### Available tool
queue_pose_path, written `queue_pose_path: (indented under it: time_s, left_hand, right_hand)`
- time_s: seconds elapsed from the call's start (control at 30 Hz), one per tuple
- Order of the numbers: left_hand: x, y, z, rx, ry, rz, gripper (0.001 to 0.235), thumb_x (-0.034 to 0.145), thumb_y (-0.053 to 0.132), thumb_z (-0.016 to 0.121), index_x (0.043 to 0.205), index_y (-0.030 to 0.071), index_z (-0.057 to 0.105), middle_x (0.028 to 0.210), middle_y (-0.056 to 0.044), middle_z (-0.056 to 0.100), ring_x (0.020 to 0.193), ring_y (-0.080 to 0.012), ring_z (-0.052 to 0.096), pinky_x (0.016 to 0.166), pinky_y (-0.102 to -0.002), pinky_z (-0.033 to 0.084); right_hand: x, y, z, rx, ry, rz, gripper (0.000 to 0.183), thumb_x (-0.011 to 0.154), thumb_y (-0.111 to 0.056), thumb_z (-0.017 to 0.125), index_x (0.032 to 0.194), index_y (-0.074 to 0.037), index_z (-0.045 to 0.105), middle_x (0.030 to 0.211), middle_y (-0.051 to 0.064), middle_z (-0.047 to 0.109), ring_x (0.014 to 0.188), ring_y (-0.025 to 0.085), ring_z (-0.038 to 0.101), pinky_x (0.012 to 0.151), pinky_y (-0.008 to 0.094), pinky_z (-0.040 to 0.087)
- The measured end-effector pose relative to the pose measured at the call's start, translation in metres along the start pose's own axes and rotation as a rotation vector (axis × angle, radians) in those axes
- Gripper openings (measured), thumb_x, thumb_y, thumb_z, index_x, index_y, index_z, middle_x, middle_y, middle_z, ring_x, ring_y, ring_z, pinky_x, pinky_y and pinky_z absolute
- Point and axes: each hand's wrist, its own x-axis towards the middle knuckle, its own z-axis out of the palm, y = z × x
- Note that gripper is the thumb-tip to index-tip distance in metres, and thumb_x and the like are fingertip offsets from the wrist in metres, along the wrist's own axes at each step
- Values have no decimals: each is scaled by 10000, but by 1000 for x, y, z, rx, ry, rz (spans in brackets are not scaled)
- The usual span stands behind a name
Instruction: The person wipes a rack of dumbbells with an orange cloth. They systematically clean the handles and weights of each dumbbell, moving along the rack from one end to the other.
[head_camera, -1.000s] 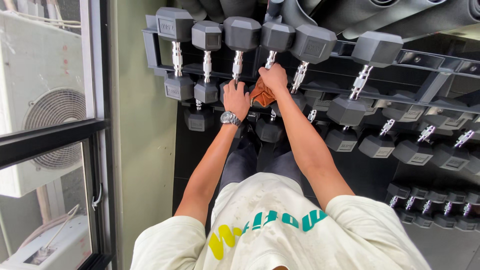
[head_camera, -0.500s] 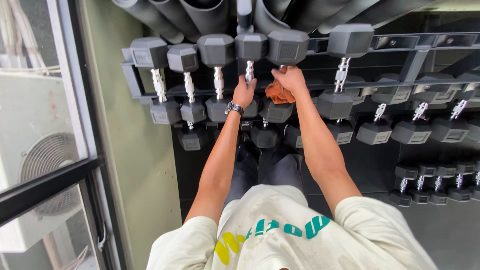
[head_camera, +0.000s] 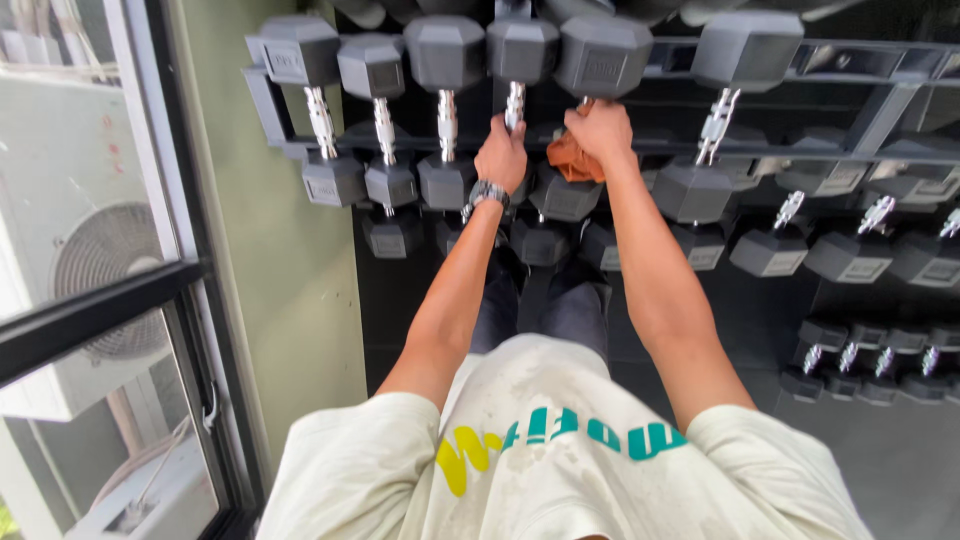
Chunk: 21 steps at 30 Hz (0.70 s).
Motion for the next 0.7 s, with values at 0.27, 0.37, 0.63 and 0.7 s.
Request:
queue_pose_path:
  time_s: [0.27, 0.37, 0.63, 0.7]
  left_hand:
    - [0, 7, -4, 96, -74, -7, 409, 1037, 426, 482, 1272, 93, 450, 1039, -202, 749, 870, -466, 702, 723, -578, 529]
    - [-2, 9, -3, 128, -67, 27, 398, 1035, 414, 480, 1254, 83, 442, 1052, -207, 747, 851, -471, 702, 695, -583, 525]
    - [-6, 13, -3, 196, -6, 64, 403, 1047, 399, 465, 1263, 60, 431, 1043, -214, 739, 803, -458, 703, 645, -560, 536]
    - [-9, 9, -2, 183, -1, 57, 398, 1055, 395, 460, 1272, 63, 431, 1047, -202, 747, 821, -451, 710, 661, -558, 542]
  right_hand:
    - [-84, -4, -61, 260, 24, 181, 487, 891, -459, 752, 1015, 4, 674, 963, 152, 748, 926, 322, 727, 809, 424, 562]
    - [-155, 14, -42, 965, -2, 481, 552, 931, -511, 716, 1051, 27, 680, 1000, 128, 750, 931, 276, 721, 806, 414, 578]
    - [-175, 4, 68, 2018, -237, 696, 1105, 727, -915, 428, 1369, -27, 571, 1308, 177, 661, 1180, 341, 675, 972, 473, 588]
    - [-178, 10, 75, 2040, -252, 664, 1088, 752, -908, 458, 1379, -24, 558, 1293, 196, 660, 1182, 352, 673, 1000, 492, 580]
